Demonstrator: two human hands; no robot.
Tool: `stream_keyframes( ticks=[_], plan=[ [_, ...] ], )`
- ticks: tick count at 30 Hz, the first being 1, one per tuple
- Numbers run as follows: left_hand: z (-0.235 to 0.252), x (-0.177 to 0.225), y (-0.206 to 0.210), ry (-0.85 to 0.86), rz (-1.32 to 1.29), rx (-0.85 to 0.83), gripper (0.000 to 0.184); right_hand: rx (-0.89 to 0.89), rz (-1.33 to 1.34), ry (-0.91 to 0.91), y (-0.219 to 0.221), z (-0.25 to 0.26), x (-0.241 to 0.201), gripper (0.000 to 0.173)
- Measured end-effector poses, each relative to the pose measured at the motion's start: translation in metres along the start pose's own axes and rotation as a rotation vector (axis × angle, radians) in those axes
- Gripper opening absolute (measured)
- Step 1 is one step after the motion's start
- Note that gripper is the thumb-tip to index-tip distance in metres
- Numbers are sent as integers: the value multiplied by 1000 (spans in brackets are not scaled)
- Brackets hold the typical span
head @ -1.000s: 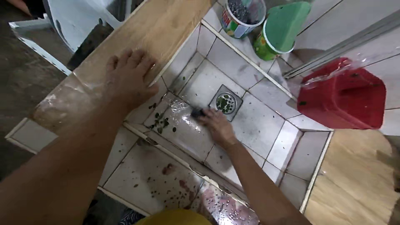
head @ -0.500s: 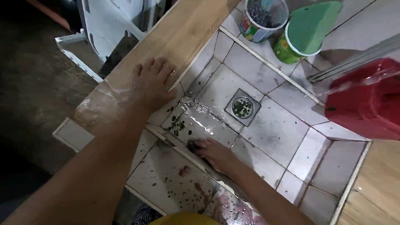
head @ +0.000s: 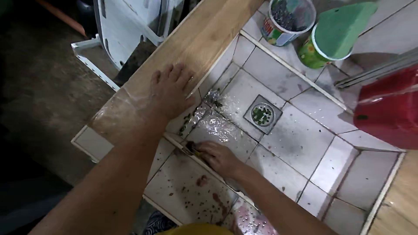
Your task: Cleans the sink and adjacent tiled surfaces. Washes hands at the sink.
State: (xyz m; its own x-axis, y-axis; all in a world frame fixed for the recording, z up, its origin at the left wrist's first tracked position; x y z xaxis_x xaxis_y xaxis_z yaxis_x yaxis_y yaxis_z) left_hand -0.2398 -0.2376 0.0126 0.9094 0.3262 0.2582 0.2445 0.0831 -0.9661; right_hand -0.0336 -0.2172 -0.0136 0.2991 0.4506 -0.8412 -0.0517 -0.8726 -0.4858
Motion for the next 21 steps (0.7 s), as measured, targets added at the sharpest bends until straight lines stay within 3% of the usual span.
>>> stream_keyframes(
  ticks=[2,4,6,9,12,14,16,18,21],
  plan=[
    [1,0,0,2,-16,-1,65,-114,-68,65,15,19,-5,31],
    [1,-2,0,-11,-21,-12,66,-108,-169,39,22,38,-7,31],
    [1,-3,0,-11,-10,-7,65,59,-282,-65,26,47,-11,26],
    [0,0,1,-7,-16,-7,65,299,-404,-28,12,48,-8,25],
    [-1,-1,-1,2,-15,9,66,574,-254,-80,-29,39,-6,31],
    [-2,-2,0,-7,-16,1,66,464,-77,-122,-31,35,-14,35],
    [-1,-1,1,-18,-23,-25,67,214,-3,-140,-4,40,-29,31],
    [1,-2,0,-24,-18,-28,67,98,-101,-230,21,55,-28,24],
    [-1,-5,1,-22,-11,-2,67,127,-373,-342,26,72,-13,15]
  ],
)
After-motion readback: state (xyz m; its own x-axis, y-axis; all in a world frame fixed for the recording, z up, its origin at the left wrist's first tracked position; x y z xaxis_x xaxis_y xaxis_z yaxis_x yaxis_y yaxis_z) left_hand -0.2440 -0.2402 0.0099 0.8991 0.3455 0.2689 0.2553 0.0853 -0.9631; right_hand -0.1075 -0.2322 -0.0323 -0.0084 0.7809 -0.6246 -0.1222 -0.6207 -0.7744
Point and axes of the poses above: each hand's wrist, its own z-axis towards the middle knuckle, its own y-axis out of the palm, x = y × z, the point moved 8 cm from there along z, towards the middle knuckle, and after that the axes turned 15 degrees about y, right-handed, at the moved point
